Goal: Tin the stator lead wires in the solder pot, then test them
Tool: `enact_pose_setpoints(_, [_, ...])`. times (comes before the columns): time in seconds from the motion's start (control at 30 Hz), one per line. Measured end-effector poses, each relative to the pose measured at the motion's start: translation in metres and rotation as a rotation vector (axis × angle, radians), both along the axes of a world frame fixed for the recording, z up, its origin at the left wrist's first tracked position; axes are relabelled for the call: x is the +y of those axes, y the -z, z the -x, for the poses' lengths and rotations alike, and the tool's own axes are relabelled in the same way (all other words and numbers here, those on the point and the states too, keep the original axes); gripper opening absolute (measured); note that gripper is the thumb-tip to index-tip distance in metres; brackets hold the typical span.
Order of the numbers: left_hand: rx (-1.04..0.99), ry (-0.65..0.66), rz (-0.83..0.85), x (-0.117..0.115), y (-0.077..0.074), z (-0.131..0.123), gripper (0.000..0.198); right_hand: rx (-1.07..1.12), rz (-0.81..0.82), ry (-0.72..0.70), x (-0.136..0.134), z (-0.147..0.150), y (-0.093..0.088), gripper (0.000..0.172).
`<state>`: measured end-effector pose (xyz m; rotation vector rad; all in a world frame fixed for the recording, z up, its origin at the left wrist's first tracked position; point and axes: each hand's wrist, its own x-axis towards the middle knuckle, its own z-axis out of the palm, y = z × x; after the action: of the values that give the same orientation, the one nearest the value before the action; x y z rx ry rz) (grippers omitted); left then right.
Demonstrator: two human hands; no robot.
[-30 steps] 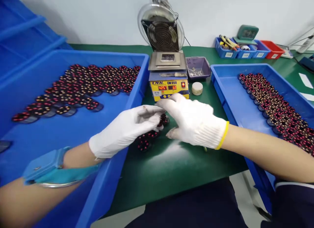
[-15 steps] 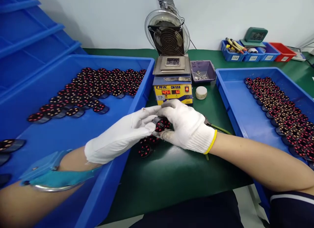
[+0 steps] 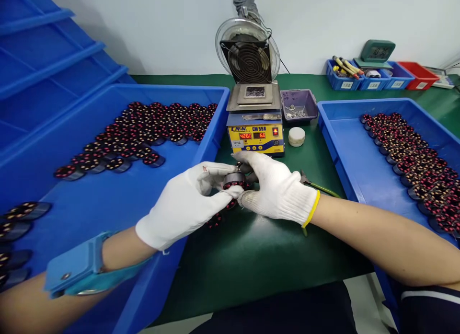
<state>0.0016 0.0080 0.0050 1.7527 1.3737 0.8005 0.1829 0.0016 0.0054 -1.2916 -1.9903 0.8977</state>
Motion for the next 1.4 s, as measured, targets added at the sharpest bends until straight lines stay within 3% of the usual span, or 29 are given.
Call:
enact_pose_setpoints(0.23, [0.13, -0.04, -0.238, -0.005, 0.005, 0.002, 0.049, -0.01, -0.079, -0.016, 0.002, -0.002, 0.002, 0.054])
enact_pose_setpoints(0.4, [-0.005, -0.037, -0.247, -0.004, 0.006, 0.004, 0.061, 0.189, 0.404, -0.029, 0.005, 0.006, 0.007, 0.029])
enact_pose_setpoints(0.43, [-0.041, -0.019, -0.226, -0.004, 0.007, 0.004, 0.063, 0.208, 0.438, -0.03, 0.005, 0.006, 0.007, 0.029])
enact_pose_setpoints(0.5, [-0.077, 0.016, -0.19, -0.004, 0.008, 0.005, 0.067, 0.178, 0.34, 0.001, 0.004, 0.004, 0.004, 0.039])
enact_pose_setpoints(0.6, [0.081, 0.034, -0.207, -0.007, 0.009, 0.004, 0.073, 0.042, 0.109, 0.022, 0.0, 0.001, -0.001, 0.056])
enact_pose_setpoints(0.7, [0.23, 0.018, -0.212, -0.008, 0.01, 0.003, 0.081, -0.084, 0.033, -0.042, -0.004, 0.003, -0.002, 0.049])
enact_pose_setpoints(0.83, [0.02, -0.039, -0.179, -0.005, 0.012, 0.002, 0.088, -0.026, 0.101, 0.014, -0.005, 0.01, 0.003, 0.037])
enact_pose_setpoints(0.9, [-0.109, -0.048, -0.096, -0.002, 0.011, 0.003, 0.078, 0.135, 0.205, 0.072, -0.003, 0.012, 0.006, 0.036])
enact_pose_setpoints(0.97, [-0.149, -0.018, 0.048, 0.0, 0.009, 0.003, 0.054, 0.245, 0.267, 0.107, -0.002, 0.012, 0.008, 0.038])
enact_pose_setpoints(1.07, [-0.069, 0.002, 0.147, 0.0, 0.004, 0.003, 0.029, 0.191, 0.202, 0.102, -0.001, 0.01, 0.007, 0.037])
enact_pose_setpoints(1.2, [0.024, -0.036, 0.093, -0.001, 0.0, 0.003, 0.029, -0.105, 0.038, 0.119, -0.003, 0.005, -0.003, 0.031])
enact_pose_setpoints(1.27, [0.049, -0.042, 0.083, -0.002, -0.002, 0.002, 0.03, -0.244, 0.021, 0.163, -0.003, 0.001, -0.009, 0.018])
enact_pose_setpoints(1.4, [0.08, -0.062, 0.067, -0.002, -0.004, 0.001, 0.029, -0.219, 0.088, 0.202, -0.001, -0.005, -0.016, 0.011])
